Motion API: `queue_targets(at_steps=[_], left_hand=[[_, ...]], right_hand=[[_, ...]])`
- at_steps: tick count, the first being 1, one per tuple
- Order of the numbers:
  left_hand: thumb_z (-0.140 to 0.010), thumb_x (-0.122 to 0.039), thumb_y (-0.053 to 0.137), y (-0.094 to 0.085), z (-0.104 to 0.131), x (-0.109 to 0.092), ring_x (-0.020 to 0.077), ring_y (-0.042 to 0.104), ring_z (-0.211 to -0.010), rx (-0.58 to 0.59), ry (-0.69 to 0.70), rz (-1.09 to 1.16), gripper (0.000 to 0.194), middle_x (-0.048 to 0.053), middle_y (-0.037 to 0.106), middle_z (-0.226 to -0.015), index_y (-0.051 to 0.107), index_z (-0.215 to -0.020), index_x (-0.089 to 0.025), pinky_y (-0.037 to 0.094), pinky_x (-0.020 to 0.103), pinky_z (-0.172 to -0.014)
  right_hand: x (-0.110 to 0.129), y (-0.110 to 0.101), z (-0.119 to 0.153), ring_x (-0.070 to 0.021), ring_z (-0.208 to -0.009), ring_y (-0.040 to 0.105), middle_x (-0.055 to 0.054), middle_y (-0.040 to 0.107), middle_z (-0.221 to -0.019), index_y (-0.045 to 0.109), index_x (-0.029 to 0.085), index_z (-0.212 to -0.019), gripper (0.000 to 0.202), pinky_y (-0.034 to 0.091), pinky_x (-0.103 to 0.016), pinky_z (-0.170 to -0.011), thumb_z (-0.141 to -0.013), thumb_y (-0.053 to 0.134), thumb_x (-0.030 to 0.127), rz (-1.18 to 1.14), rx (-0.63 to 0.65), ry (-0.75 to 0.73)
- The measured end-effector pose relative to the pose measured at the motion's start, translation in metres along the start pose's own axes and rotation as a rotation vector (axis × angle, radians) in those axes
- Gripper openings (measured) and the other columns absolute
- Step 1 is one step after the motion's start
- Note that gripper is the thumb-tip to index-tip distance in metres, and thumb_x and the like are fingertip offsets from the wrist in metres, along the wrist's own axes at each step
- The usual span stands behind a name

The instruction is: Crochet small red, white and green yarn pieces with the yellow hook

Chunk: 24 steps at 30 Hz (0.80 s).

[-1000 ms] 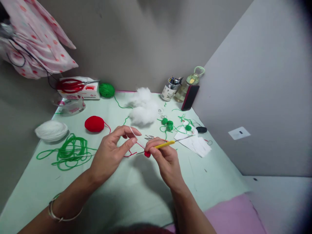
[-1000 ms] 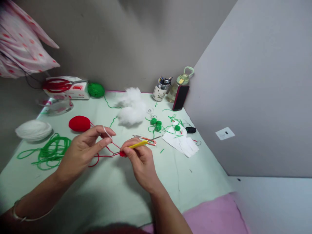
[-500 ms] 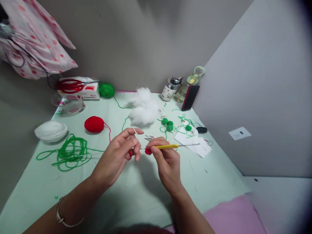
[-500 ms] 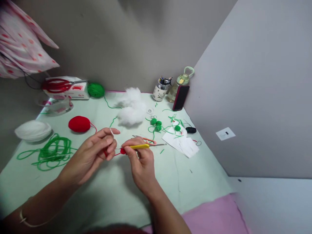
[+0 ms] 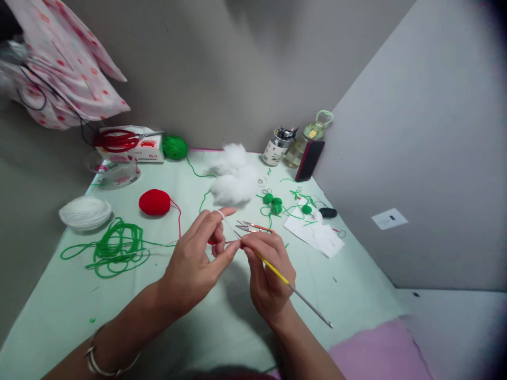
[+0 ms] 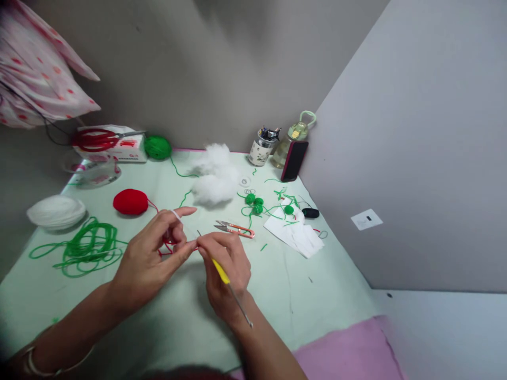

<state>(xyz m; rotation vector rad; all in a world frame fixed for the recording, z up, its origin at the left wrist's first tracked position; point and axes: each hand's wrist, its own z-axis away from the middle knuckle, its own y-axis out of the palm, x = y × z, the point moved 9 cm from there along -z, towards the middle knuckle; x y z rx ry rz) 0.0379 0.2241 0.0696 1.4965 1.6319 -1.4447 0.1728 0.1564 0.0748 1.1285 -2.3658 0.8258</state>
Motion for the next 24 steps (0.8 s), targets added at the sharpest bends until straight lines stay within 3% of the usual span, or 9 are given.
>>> queue_targets(at_steps=[7,12,20,24], left_hand=[[-0.092,-0.027,0.069,0.013,0.002,0.010,0.0150,0.066,-0.080,0.099,-0.138,0.214,0.039,0.001,0.072,-0.094,0.066,-0.131,-0.022,0.057,0.028,-0.080],[-0.090,-0.034,0.074,0.020,0.004,0.016,0.0182,0.068,-0.087,0.129,-0.220,0.265,0.040,0.002,0.073,-0.096,0.067,-0.129,-0.024,0.057,0.032,-0.085],[-0.082,-0.029,0.080,0.015,0.010,0.024,0.0156,0.064,-0.081,-0.082,-0.282,0.417,0.045,-0.003,0.060,-0.086,0.063,-0.124,-0.025,0.055,0.032,-0.087],[-0.086,-0.030,0.078,0.023,0.010,0.026,0.0141,0.063,-0.081,0.009,-0.306,0.445,0.048,-0.002,0.064,-0.096,0.059,-0.130,-0.027,0.055,0.032,-0.087]], right_hand=[[-0.003,-0.010,-0.002,-0.0208,-0.090,0.070,-0.005,0.075,-0.095,0.070,0.028,-0.115,0.031,0.060,-0.041,-0.080,-0.097,0.057,0.006,-0.039,-0.109,0.066],[-0.009,-0.010,-0.002,-0.0215,-0.092,0.070,-0.004,0.076,-0.093,0.071,0.028,-0.109,0.027,0.059,-0.042,-0.081,-0.098,0.057,0.008,-0.081,-0.134,0.152],[-0.006,-0.009,0.002,-0.0205,-0.091,0.070,-0.004,0.075,-0.096,0.072,0.029,-0.110,0.028,0.060,-0.042,-0.082,-0.098,0.059,0.007,-0.152,-0.165,0.149],[-0.015,-0.011,0.003,-0.0210,-0.093,0.070,-0.005,0.076,-0.096,0.074,0.028,-0.106,0.023,0.060,-0.041,-0.079,-0.099,0.058,0.012,-0.184,-0.190,0.234]])
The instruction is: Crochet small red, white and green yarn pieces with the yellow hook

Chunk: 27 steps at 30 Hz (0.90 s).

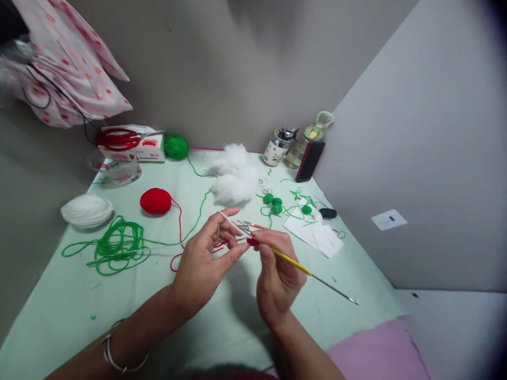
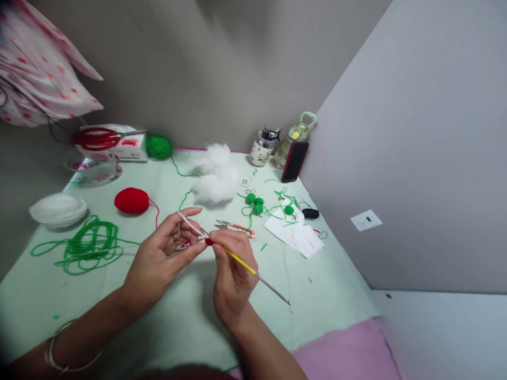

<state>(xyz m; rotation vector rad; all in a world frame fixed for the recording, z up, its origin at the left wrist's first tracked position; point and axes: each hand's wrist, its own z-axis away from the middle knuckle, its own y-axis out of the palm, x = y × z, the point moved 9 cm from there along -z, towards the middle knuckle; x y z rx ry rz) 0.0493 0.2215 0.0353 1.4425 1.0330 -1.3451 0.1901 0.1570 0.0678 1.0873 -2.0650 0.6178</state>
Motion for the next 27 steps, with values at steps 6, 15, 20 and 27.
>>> queue_targets(at_steps=[6,15,20,27], left_hand=[[-0.084,-0.029,0.079,0.010,0.000,0.007,0.0176,0.067,-0.092,0.069,-0.137,0.221,0.052,-0.001,0.069,-0.090,0.059,-0.132,-0.023,0.054,0.035,-0.094],[-0.082,-0.028,0.082,0.004,0.000,0.003,0.0169,0.066,-0.085,0.033,-0.166,0.301,0.058,-0.003,0.069,-0.081,0.058,-0.134,-0.021,0.052,0.033,-0.089],[-0.084,-0.033,0.083,0.020,0.007,0.009,0.0108,0.057,-0.071,0.245,-0.349,0.487,0.066,-0.006,0.062,-0.074,0.056,-0.143,-0.021,0.045,0.027,-0.077],[-0.083,-0.027,0.083,0.016,0.002,0.006,0.0114,0.055,-0.075,0.273,-0.326,0.433,0.066,-0.005,0.063,-0.079,0.056,-0.144,-0.023,0.044,0.027,-0.079]], right_hand=[[0.002,0.000,0.002,-0.0215,-0.097,0.072,-0.005,0.076,-0.097,0.074,0.028,-0.108,0.026,0.061,-0.041,-0.081,-0.098,0.059,0.010,-0.003,0.003,-0.021],[0.022,0.004,0.006,-0.0194,-0.092,0.070,-0.005,0.070,-0.100,0.073,0.031,-0.125,0.044,0.062,-0.037,-0.078,-0.092,0.066,0.003,0.228,0.073,-0.289],[0.032,-0.001,0.014,-0.0192,-0.086,0.071,-0.005,0.073,-0.099,0.071,0.034,-0.131,0.047,0.062,-0.034,-0.068,-0.092,0.068,0.008,0.262,0.087,-0.468],[0.008,0.000,-0.012,-0.0194,-0.091,0.072,-0.003,0.078,-0.097,0.077,0.031,-0.112,0.030,0.060,-0.039,-0.082,-0.097,0.062,0.010,-0.126,0.181,-0.044]])
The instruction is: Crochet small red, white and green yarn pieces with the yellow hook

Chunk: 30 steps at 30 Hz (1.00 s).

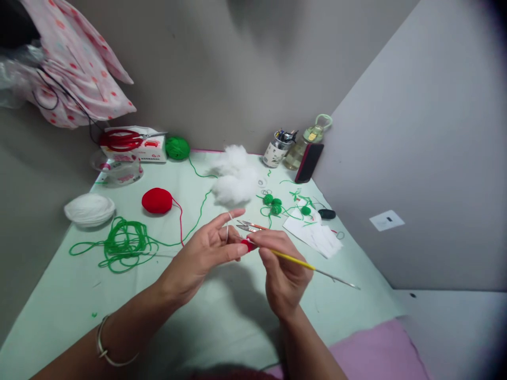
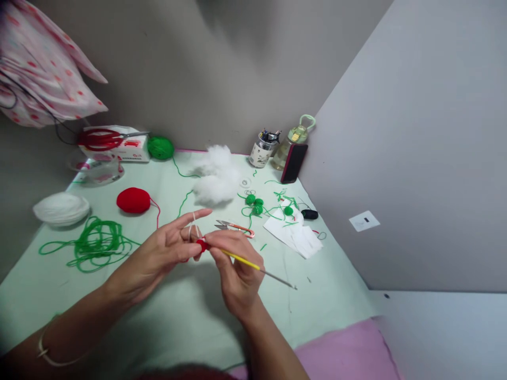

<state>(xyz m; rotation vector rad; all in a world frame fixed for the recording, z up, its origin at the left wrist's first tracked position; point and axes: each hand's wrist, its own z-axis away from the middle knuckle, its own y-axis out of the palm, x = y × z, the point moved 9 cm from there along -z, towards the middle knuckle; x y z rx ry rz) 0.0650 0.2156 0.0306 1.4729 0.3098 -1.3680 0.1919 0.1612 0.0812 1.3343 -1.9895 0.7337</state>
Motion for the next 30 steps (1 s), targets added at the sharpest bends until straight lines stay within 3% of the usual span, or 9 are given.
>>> queue_targets(at_steps=[5,11,13,15,17,20,25,27,30], left_hand=[[-0.088,-0.022,0.077,-0.012,-0.001,-0.011,0.0124,0.057,-0.084,-0.051,0.135,-0.110,0.055,-0.005,0.061,-0.085,0.059,-0.140,-0.028,0.045,0.028,-0.090],[-0.088,-0.022,0.077,-0.012,0.000,-0.011,0.0132,0.059,-0.087,-0.046,0.159,-0.133,0.049,-0.004,0.061,-0.089,0.064,-0.135,-0.030,0.046,0.030,-0.092],[-0.088,-0.021,0.077,-0.009,0.000,-0.007,0.0132,0.060,-0.089,-0.026,0.135,-0.132,0.049,-0.004,0.060,-0.089,0.065,-0.135,-0.031,0.046,0.030,-0.094],[-0.088,-0.022,0.078,-0.007,-0.001,-0.002,0.0131,0.060,-0.091,-0.019,0.112,-0.118,0.047,-0.004,0.060,-0.090,0.067,-0.133,-0.032,0.046,0.030,-0.096],[-0.087,-0.024,0.080,-0.008,-0.002,0.000,0.0129,0.061,-0.092,-0.035,0.107,-0.083,0.046,-0.004,0.062,-0.091,0.069,-0.132,-0.032,0.046,0.030,-0.097],[-0.085,-0.026,0.083,-0.009,-0.003,0.002,0.0131,0.063,-0.090,-0.078,0.125,-0.019,0.047,-0.004,0.065,-0.090,0.070,-0.130,-0.030,0.048,0.030,-0.096],[-0.084,-0.030,0.083,-0.005,-0.004,0.020,0.0150,0.062,-0.093,-0.065,-0.009,0.163,0.048,0.000,0.071,-0.092,0.071,-0.131,-0.025,0.047,0.029,-0.094],[-0.085,-0.029,0.082,-0.004,-0.004,0.025,0.0131,0.060,-0.087,-0.031,-0.085,0.249,0.042,0.002,0.070,-0.095,0.075,-0.126,-0.022,0.047,0.027,-0.090],[-0.085,-0.024,0.081,-0.010,-0.005,0.020,0.0100,0.056,-0.079,-0.046,-0.087,0.265,0.036,0.001,0.066,-0.089,0.079,-0.121,-0.020,0.046,0.022,-0.080]], right_hand=[[-0.008,-0.010,0.000,-0.0173,-0.077,0.069,-0.001,0.075,-0.084,0.078,0.027,-0.103,0.020,0.056,-0.039,-0.079,-0.099,0.062,0.016,-0.067,-0.096,0.097],[-0.040,-0.003,0.001,-0.0119,-0.060,0.064,0.000,0.072,-0.081,0.078,0.024,-0.090,0.015,0.054,-0.029,-0.057,-0.098,0.066,0.028,-0.387,-0.107,0.376],[-0.037,0.001,-0.002,-0.0141,-0.069,0.070,-0.001,0.075,-0.084,0.078,0.025,-0.091,0.013,0.057,-0.029,-0.062,-0.096,0.068,0.028,-0.375,-0.074,0.335],[-0.028,0.003,-0.005,-0.0174,-0.086,0.074,-0.003,0.079,-0.090,0.079,0.026,-0.094,0.011,0.060,-0.033,-0.076,-0.096,0.068,0.024,-0.264,-0.055,0.239],[-0.021,0.002,-0.006,-0.0173,-0.088,0.074,-0.002,0.081,-0.094,0.079,0.026,-0.097,0.014,0.060,-0.037,-0.086,-0.097,0.066,0.020,-0.155,-0.065,0.161],[-0.015,0.004,-0.001,-0.0153,-0.079,0.071,-0.001,0.078,-0.092,0.078,0.028,-0.102,0.021,0.061,-0.038,-0.084,-0.098,0.063,0.013,-0.026,-0.052,0.096],[0.012,0.012,0.010,-0.0191,-0.096,0.071,-0.006,0.072,-0.107,0.074,0.029,-0.126,0.043,0.062,-0.035,-0.080,-0.092,0.065,0.003,0.308,-0.014,-0.253],[0.008,0.006,0.006,-0.0184,-0.091,0.072,-0.005,0.074,-0.103,0.075,0.029,-0.121,0.039,0.062,-0.034,-0.076,-0.093,0.064,0.004,0.255,-0.023,-0.208],[-0.013,-0.008,-0.006,-0.0147,-0.072,0.068,-0.002,0.073,-0.087,0.078,0.027,-0.104,0.023,0.058,-0.032,-0.065,-0.098,0.061,0.012,0.000,-0.082,0.058]])
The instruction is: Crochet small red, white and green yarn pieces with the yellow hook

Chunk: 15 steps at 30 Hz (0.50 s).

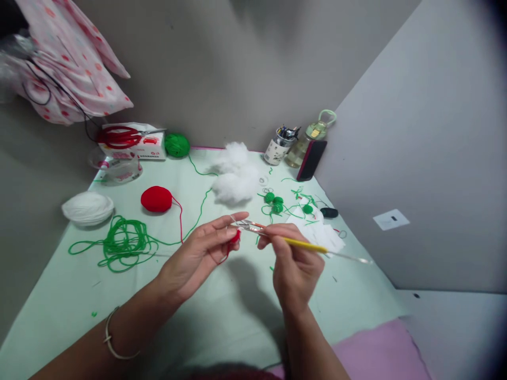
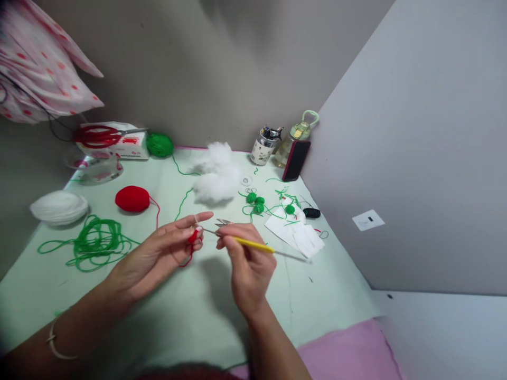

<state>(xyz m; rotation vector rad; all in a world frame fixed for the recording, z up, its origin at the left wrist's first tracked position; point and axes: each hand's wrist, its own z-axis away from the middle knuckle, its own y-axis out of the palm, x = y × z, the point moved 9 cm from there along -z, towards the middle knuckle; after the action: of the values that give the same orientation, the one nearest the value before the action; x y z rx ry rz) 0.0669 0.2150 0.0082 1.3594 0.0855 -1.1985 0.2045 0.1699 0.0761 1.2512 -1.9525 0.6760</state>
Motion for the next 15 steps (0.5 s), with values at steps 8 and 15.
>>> queue_targets(at_steps=[8,15], left_hand=[[-0.079,-0.021,0.088,0.008,0.002,-0.011,0.0111,0.062,-0.084,-0.006,0.136,-0.158,0.042,-0.003,0.068,-0.085,0.079,-0.119,-0.031,0.050,0.027,-0.091],[-0.082,-0.021,0.085,0.003,0.003,-0.016,0.0113,0.064,-0.090,-0.012,0.193,-0.242,0.043,-0.004,0.065,-0.088,0.077,-0.122,-0.036,0.051,0.028,-0.096]], right_hand=[[-0.011,0.011,-0.001,-0.0172,-0.086,0.070,-0.002,0.079,-0.091,0.081,0.028,-0.096,0.014,0.056,-0.034,-0.077,-0.096,0.068,0.022,-0.171,0.036,0.162],[-0.037,0.012,0.007,-0.0115,-0.072,0.067,-0.001,0.078,-0.094,0.079,0.027,-0.097,0.013,0.057,-0.029,-0.073,-0.099,0.066,0.030,-0.398,0.032,0.411]])
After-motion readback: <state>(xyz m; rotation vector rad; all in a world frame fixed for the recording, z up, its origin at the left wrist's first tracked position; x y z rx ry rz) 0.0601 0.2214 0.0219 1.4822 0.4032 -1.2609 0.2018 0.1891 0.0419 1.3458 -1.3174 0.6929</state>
